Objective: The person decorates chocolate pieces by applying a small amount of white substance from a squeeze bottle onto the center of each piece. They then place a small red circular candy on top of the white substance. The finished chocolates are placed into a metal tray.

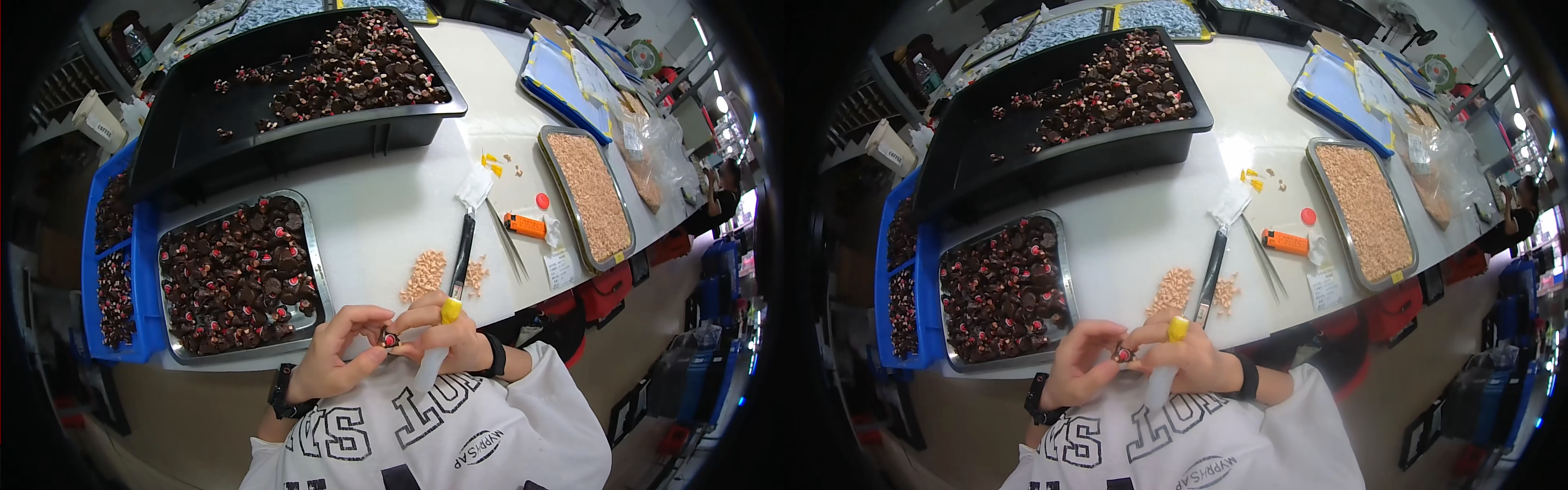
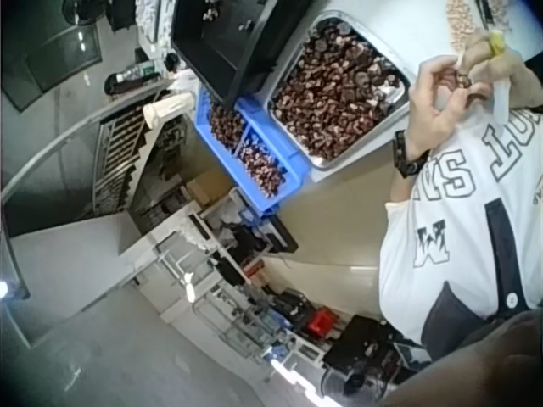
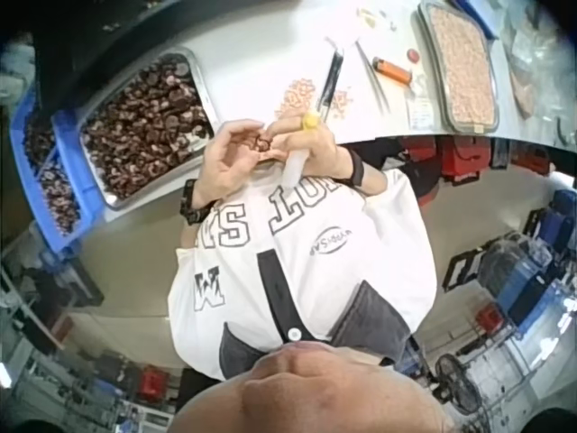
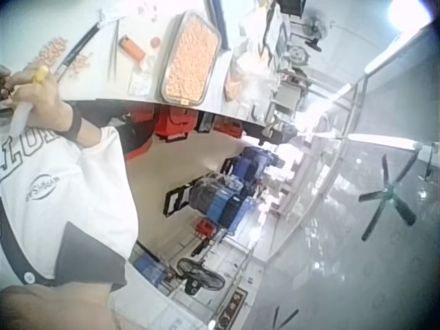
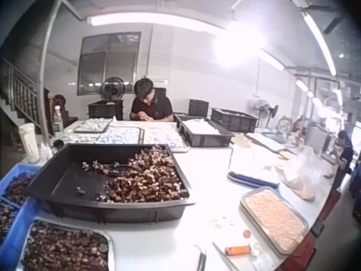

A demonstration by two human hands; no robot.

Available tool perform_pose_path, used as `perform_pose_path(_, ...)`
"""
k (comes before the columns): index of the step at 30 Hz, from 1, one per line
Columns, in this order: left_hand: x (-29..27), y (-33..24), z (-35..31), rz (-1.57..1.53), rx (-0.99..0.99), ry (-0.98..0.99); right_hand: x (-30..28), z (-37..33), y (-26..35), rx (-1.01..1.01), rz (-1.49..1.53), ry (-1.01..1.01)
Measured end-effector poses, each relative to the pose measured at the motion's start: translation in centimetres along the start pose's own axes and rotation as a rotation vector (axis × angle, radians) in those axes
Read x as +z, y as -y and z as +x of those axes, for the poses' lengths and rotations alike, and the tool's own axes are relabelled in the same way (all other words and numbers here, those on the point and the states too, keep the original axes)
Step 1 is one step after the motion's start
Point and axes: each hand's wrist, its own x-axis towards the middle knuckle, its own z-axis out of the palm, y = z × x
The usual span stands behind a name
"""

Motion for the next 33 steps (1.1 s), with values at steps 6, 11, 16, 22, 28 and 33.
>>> perform_pose_path(6,0.0,-0.1,0.1,0.026,0.028,-0.004,-0.3,0.2,0.2,-0.003,-0.026,0.056)
perform_pose_path(11,0.1,-0.3,0.1,0.029,0.038,-0.007,-0.3,0.3,0.1,-0.005,-0.036,0.062)
perform_pose_path(16,0.2,-0.4,0.2,0.093,0.049,-0.018,-0.2,0.5,0.1,-0.015,-0.013,0.040)
perform_pose_path(22,0.1,-0.6,0.2,0.115,0.046,-0.011,0.2,0.7,0.4,0.003,0.054,-0.011)
perform_pose_path(28,0.2,-0.4,0.1,0.117,0.053,-0.016,0.3,0.2,-0.1,-0.031,0.022,-0.013)
perform_pose_path(33,0.3,-0.4,0.0,0.145,0.031,-0.034,0.1,-0.5,-0.4,-0.059,0.071,-0.015)
